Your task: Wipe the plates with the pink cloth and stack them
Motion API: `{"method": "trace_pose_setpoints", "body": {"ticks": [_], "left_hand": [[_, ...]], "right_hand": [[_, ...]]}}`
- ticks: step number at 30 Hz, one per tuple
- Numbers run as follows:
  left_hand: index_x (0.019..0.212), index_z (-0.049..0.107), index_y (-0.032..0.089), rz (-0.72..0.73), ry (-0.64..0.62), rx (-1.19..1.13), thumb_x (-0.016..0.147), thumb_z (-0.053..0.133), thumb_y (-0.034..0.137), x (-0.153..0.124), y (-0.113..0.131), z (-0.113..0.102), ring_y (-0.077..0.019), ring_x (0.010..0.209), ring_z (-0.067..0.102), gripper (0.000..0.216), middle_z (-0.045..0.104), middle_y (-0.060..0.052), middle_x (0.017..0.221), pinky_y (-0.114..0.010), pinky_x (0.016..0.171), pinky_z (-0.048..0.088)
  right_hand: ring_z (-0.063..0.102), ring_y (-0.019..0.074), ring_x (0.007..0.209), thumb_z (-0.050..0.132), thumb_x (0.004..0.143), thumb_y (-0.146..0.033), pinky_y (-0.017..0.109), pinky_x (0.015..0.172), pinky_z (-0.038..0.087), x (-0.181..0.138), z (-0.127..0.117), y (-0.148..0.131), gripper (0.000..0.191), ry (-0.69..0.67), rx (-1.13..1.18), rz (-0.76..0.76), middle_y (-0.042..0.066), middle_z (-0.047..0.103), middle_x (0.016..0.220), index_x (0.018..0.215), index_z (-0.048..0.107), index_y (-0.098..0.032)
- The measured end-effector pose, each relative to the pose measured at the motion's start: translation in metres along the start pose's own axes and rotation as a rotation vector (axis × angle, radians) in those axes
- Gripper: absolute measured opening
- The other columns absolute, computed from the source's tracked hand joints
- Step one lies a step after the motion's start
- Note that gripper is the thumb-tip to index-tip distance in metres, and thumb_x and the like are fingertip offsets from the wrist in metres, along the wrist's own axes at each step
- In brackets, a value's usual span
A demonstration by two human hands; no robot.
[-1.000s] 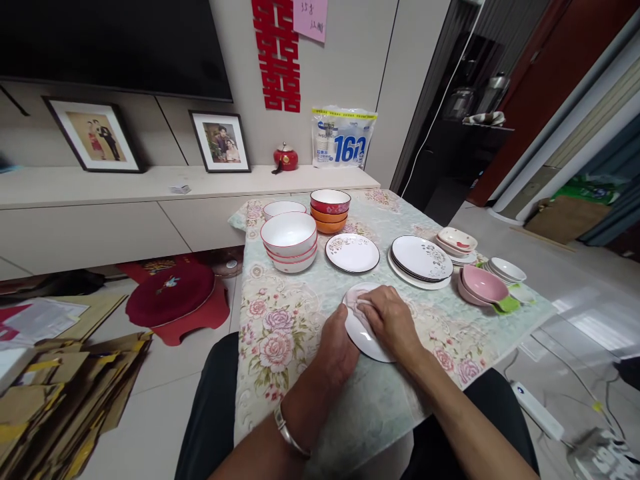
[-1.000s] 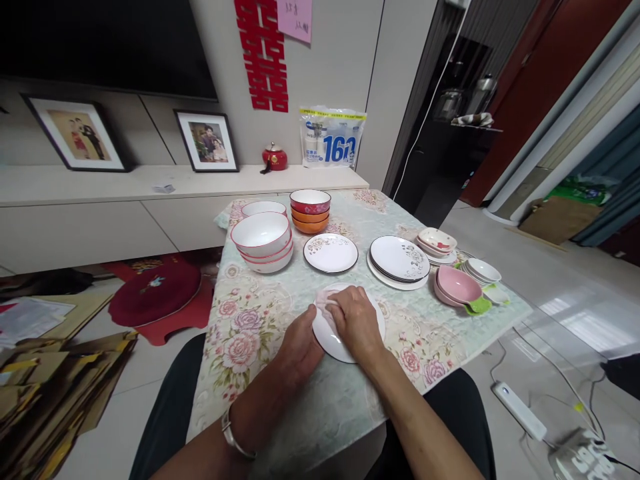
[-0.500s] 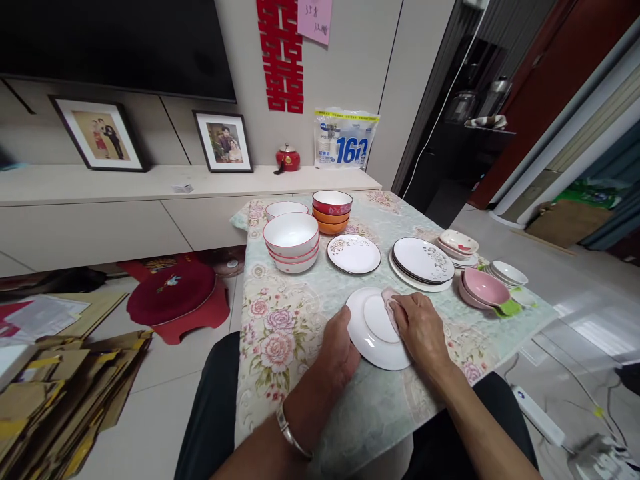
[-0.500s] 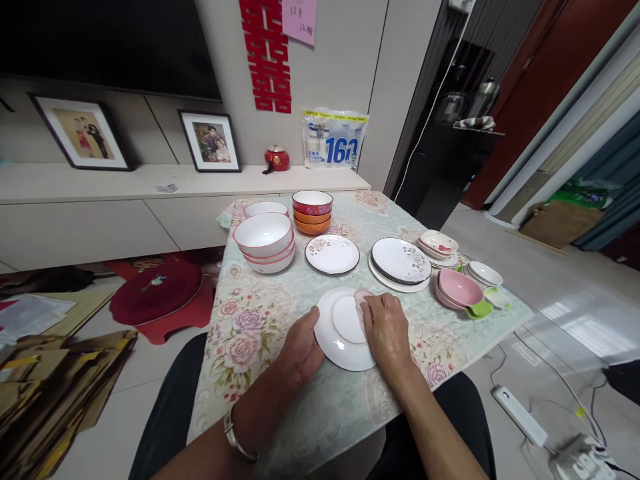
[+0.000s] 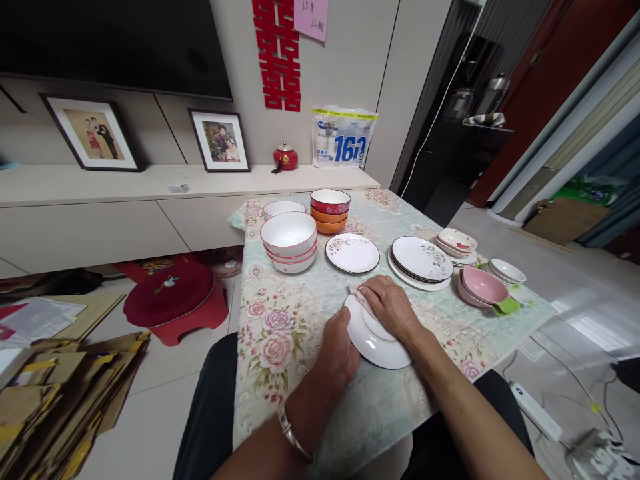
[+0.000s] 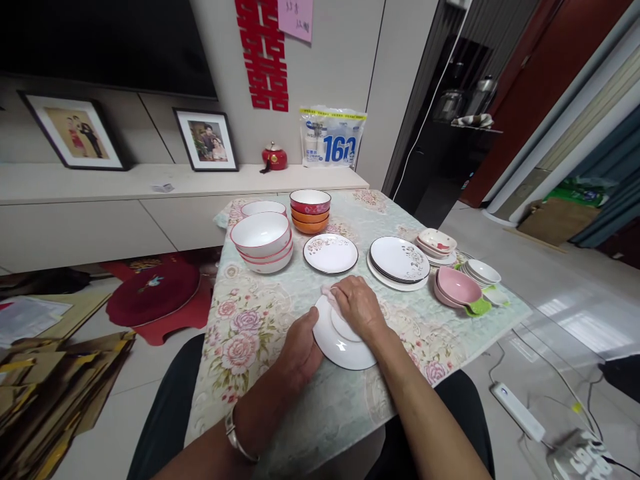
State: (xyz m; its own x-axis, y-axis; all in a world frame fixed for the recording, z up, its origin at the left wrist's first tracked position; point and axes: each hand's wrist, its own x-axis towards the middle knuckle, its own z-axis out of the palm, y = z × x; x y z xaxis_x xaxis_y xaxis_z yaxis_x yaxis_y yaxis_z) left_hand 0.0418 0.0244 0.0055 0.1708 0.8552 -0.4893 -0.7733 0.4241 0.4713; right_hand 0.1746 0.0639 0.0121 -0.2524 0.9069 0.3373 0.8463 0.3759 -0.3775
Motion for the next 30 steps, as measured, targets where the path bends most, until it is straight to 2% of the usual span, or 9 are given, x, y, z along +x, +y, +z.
{"method": "trace_pose_setpoints", "body": {"ticks": [4, 7, 10, 14, 18, 22, 26, 30], "left_hand": [[0.093, 0.068, 0.008, 0.015, 0.090, 0.021, 0.092, 0.047, 0.017, -0.002, 0.000, 0.004, -0.0284, 0.101, 0.069, 0.022, 0.075, -0.015, 0.085, -0.042, 0.100, 0.049], [0.091, 0.068, 0.008, 0.017, 0.110, 0.021, 0.092, 0.048, 0.016, -0.004, 0.001, 0.005, -0.0275, 0.096, 0.071, 0.021, 0.075, -0.014, 0.083, -0.041, 0.096, 0.051], [0.089, 0.066, 0.009, 0.015, 0.132, 0.018, 0.092, 0.048, 0.016, -0.004, 0.000, 0.005, -0.0249, 0.090, 0.072, 0.020, 0.075, -0.012, 0.080, -0.039, 0.092, 0.053], [0.090, 0.066, 0.009, 0.012, 0.136, 0.015, 0.092, 0.049, 0.017, -0.004, 0.000, 0.006, -0.0235, 0.084, 0.072, 0.019, 0.074, -0.011, 0.078, -0.038, 0.088, 0.055], [0.087, 0.067, 0.009, -0.010, 0.109, 0.018, 0.091, 0.049, 0.018, -0.006, 0.001, 0.007, -0.0261, 0.087, 0.073, 0.020, 0.074, -0.011, 0.075, -0.039, 0.087, 0.056], [0.093, 0.069, 0.008, -0.004, 0.055, -0.026, 0.090, 0.048, 0.017, -0.006, 0.001, 0.006, -0.0285, 0.095, 0.072, 0.023, 0.076, -0.014, 0.081, -0.041, 0.091, 0.055], [0.110, 0.068, 0.005, 0.040, 0.034, -0.086, 0.091, 0.048, 0.018, -0.003, 0.000, 0.005, -0.0285, 0.100, 0.071, 0.030, 0.077, -0.017, 0.096, -0.040, 0.095, 0.054], [0.120, 0.064, 0.005, 0.054, 0.084, -0.123, 0.094, 0.044, 0.016, -0.001, 0.001, 0.006, -0.0263, 0.100, 0.072, 0.035, 0.077, -0.017, 0.099, -0.039, 0.096, 0.053]], "right_hand": [[0.061, 0.0239, 0.091, 0.044, 0.101, -0.035, 0.037, 0.083, 0.046, -0.020, -0.002, 0.022, 0.032, 0.114, 0.001, 0.146, 0.009, 0.069, 0.093, 0.095, 0.071, -0.020], [0.061, 0.0254, 0.090, 0.040, 0.102, -0.039, 0.039, 0.081, 0.048, -0.046, -0.001, 0.029, 0.036, 0.233, -0.012, 0.238, 0.010, 0.067, 0.091, 0.102, 0.071, -0.019], [0.058, 0.0270, 0.091, 0.036, 0.103, -0.039, 0.043, 0.083, 0.049, -0.071, 0.002, 0.022, 0.041, 0.331, -0.072, 0.246, 0.013, 0.065, 0.093, 0.111, 0.068, -0.015], [0.056, 0.0292, 0.097, 0.041, 0.103, -0.036, 0.047, 0.083, 0.051, -0.098, 0.009, -0.004, 0.038, 0.440, -0.168, 0.185, 0.018, 0.064, 0.103, 0.122, 0.062, -0.011], [0.055, 0.0304, 0.108, 0.045, 0.101, -0.028, 0.050, 0.091, 0.051, -0.108, 0.011, -0.028, 0.036, 0.403, -0.162, 0.105, 0.020, 0.061, 0.119, 0.133, 0.054, -0.012], [0.056, 0.0278, 0.117, 0.043, 0.102, -0.027, 0.048, 0.099, 0.049, -0.089, 0.009, -0.022, 0.035, 0.300, -0.059, 0.059, 0.016, 0.063, 0.126, 0.135, 0.053, -0.018], [0.057, 0.0277, 0.121, 0.037, 0.104, -0.035, 0.049, 0.105, 0.047, -0.064, 0.006, 0.002, 0.038, 0.245, 0.014, 0.140, 0.016, 0.064, 0.129, 0.131, 0.057, -0.016], [0.060, 0.0284, 0.119, 0.032, 0.104, -0.039, 0.048, 0.102, 0.050, -0.067, 0.005, 0.010, 0.044, 0.242, 0.037, 0.278, 0.017, 0.064, 0.127, 0.131, 0.056, -0.015]]}}
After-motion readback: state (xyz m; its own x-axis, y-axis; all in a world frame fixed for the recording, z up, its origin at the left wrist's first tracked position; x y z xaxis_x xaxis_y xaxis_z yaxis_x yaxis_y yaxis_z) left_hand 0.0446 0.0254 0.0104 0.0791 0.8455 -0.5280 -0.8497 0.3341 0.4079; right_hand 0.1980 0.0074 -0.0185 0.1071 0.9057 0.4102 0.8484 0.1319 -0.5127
